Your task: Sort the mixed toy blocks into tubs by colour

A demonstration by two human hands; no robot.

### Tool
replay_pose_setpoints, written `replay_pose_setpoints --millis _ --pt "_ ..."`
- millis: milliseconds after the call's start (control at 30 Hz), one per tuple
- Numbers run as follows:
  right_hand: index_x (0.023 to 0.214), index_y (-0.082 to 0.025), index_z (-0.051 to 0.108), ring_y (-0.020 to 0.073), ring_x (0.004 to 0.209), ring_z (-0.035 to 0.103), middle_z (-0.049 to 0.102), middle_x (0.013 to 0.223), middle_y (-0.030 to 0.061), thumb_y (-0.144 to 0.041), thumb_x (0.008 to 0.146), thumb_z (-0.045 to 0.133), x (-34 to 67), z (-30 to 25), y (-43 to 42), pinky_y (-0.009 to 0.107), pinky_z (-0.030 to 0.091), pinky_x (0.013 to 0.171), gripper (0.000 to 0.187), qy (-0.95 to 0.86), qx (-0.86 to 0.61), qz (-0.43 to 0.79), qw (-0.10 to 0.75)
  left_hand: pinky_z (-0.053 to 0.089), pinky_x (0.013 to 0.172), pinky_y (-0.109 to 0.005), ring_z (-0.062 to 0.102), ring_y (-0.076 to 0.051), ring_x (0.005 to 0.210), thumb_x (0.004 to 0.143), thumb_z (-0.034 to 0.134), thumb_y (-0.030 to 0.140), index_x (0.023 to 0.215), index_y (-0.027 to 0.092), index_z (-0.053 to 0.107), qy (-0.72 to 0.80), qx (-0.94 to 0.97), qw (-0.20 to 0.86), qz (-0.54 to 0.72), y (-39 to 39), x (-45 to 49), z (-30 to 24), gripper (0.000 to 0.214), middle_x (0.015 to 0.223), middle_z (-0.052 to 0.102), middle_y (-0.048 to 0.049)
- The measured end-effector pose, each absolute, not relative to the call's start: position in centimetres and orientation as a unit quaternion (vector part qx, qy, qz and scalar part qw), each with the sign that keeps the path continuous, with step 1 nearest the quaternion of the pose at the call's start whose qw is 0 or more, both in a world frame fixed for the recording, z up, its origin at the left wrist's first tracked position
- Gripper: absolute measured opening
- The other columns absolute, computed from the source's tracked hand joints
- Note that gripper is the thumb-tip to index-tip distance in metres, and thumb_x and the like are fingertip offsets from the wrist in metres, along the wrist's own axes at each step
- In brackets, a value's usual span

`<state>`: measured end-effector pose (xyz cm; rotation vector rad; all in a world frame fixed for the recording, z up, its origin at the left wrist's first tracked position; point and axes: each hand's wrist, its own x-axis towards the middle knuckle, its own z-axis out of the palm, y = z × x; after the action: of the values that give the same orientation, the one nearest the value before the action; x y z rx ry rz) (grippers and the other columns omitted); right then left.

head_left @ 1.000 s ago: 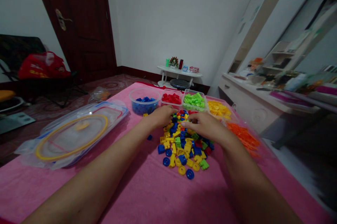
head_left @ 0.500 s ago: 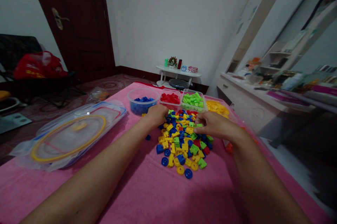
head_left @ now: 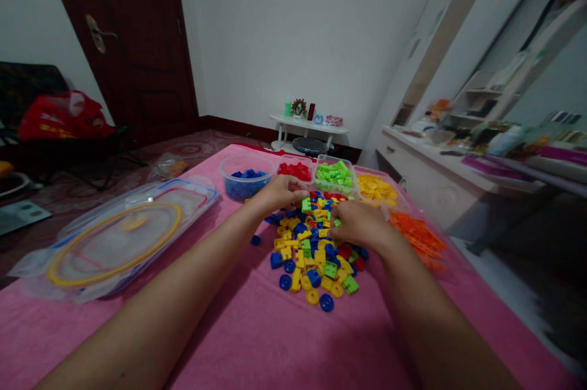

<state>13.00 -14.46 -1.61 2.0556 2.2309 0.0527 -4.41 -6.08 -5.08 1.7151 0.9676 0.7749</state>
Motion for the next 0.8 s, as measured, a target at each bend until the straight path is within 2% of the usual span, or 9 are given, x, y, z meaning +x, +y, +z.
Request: replay_pose_setpoints --millis 100,233,333,433,533,633,700,800 --pt "0.072 -0.019 0.069 0.0173 0.065 0.058 0.066 0.069 0.0047 -0.037 0.068 0.062 13.4 -1.2 -14.1 0.025 0.032 0.052 0.02 0.739 0.671 0.002 -0.065 0.044 0.046 -0.019 0.054 -0.009 0.054 0.073 0.064 0.028 0.084 0.013 0.062 0.401 0.681 0.512 0.337 -6.4 -4.3 -5.1 0.019 0.064 0.058 0.0011" --pt "0.073 -0.016 0.068 0.0136 0.054 0.056 0.061 0.052 0.0009 -0.038 0.074 0.058 12.8 -1.3 -13.6 0.023 0.035 0.052 0.024 0.711 0.651 -0.088 -0.251 0.047 0.049 -0.02 0.055 -0.009 0.055 0.072 0.067 0.033 0.085 0.012 0.064 0.395 0.678 0.5 0.366 -6.3 -4.0 -5.3 0.024 0.064 0.06 -0.0001" --pt "0.082 -0.015 0.066 0.0122 0.052 0.058 0.065 0.061 0.0009 -0.036 0.074 0.06 11.9 -2.4 -13.2 0.022 0.039 0.052 0.023 0.695 0.615 -0.126 -0.35 0.049 0.051 -0.021 0.056 -0.01 0.058 0.072 0.066 0.038 0.085 0.013 0.065 0.38 0.682 0.489 0.39 -6.2 -3.8 -5.4 0.029 0.066 0.062 -0.0012" --pt "0.099 -0.017 0.063 0.0107 0.049 0.059 0.069 0.081 0.0026 -0.034 0.073 0.062 11.3 -3.8 -12.7 0.022 0.042 0.049 0.032 0.696 0.581 -0.173 -0.385 0.048 0.05 -0.02 0.056 -0.009 0.056 0.071 0.067 0.04 0.086 0.012 0.065 0.368 0.682 0.489 0.401 -6.1 -3.7 -5.6 0.032 0.068 0.063 -0.0019" --pt "0.103 -0.017 0.063 0.0102 0.047 0.06 0.069 0.089 0.0039 -0.031 0.074 0.061 11.0 -4.6 -12.6 0.022 0.045 0.049 0.032 0.698 0.567 -0.194 -0.391 0.048 0.05 -0.02 0.055 -0.008 0.053 0.069 0.069 0.04 0.084 0.012 0.066 0.359 0.682 0.491 0.406 -5.8 -3.7 -6.0 0.032 0.065 0.062 -0.0012" --pt "0.096 -0.015 0.064 0.0117 0.044 0.059 0.068 0.067 0.0018 -0.029 0.074 0.06 11.2 -4.8 -12.4 0.021 0.045 0.045 0.027 0.66 0.592 -0.239 -0.395 0.05 0.052 -0.021 0.055 -0.009 0.053 0.066 0.071 0.04 0.081 0.012 0.066 0.356 0.678 0.497 0.408 -5.8 -3.5 -6.4 0.033 0.063 0.061 -0.0008" --pt "0.088 -0.014 0.063 0.0116 0.039 0.056 0.06 0.048 -0.0017 -0.027 0.074 0.059 11.5 -5.0 -12.2 0.019 0.044 0.041 0.02 0.616 0.613 -0.29 -0.401 0.051 0.053 -0.023 0.056 -0.009 0.054 0.064 0.073 0.04 0.08 0.012 0.065 0.348 0.673 0.51 0.407 -5.9 -3.2 -6.6 0.033 0.063 0.061 -0.0007" --pt "0.077 -0.014 0.062 0.0091 0.034 0.051 0.055 0.04 -0.0032 -0.027 0.076 0.056 12.0 -5.4 -11.9 0.017 0.041 0.038 0.015 0.574 0.614 -0.334 -0.427 0.052 0.054 -0.023 0.056 -0.009 0.053 0.064 0.073 0.04 0.078 0.011 0.065 0.335 0.678 0.513 0.406 -6.1 -2.7 -7.1 0.033 0.061 0.06 -0.0003"
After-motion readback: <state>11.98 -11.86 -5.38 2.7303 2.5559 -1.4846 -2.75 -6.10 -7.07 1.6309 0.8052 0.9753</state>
